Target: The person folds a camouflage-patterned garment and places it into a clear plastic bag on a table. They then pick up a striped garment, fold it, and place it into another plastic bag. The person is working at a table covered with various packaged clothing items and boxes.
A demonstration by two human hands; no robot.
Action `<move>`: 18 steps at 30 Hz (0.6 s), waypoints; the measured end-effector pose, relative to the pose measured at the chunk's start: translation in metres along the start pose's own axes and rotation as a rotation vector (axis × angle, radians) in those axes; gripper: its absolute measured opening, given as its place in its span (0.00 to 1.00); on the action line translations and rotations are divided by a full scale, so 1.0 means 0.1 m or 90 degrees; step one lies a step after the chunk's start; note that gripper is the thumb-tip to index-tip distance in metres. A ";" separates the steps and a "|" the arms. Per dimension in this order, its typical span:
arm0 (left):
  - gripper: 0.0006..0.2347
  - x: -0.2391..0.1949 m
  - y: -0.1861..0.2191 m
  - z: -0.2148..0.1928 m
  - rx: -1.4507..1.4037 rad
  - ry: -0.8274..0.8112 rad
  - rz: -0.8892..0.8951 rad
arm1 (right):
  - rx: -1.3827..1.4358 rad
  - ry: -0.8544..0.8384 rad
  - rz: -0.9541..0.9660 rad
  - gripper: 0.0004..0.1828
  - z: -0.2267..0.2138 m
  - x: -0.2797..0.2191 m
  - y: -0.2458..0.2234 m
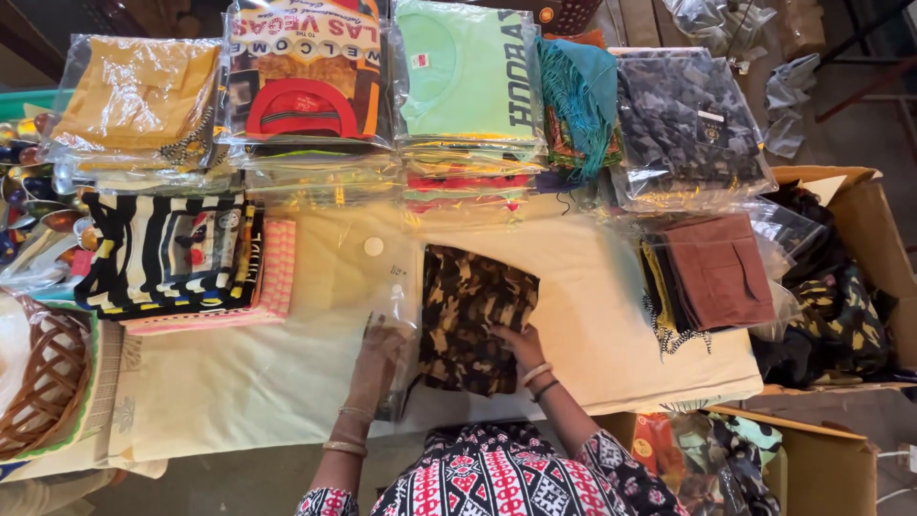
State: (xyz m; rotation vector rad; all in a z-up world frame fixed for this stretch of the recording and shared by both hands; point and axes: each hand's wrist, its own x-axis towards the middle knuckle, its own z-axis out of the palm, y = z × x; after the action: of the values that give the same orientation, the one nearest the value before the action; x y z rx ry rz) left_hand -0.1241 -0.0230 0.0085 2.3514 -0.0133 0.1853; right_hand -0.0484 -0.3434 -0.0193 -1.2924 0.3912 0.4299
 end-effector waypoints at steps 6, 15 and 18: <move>0.06 0.23 0.27 -0.12 0.058 -0.071 0.092 | -0.038 0.008 0.018 0.17 -0.73 -0.20 -0.74; 0.11 0.43 0.25 0.39 0.387 -0.196 0.253 | -0.843 0.319 -0.270 0.43 -1.09 -0.43 -1.21; 0.04 0.30 0.04 0.84 0.298 -0.162 0.262 | -0.736 0.248 -0.435 0.39 -0.62 -0.40 -0.85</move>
State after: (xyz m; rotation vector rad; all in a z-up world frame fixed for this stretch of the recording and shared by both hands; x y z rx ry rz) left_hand -0.0836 -0.0838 -0.0433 2.8003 -0.6435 0.0923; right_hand -0.0414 -0.4254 0.0569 -2.5275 -0.0477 -0.2625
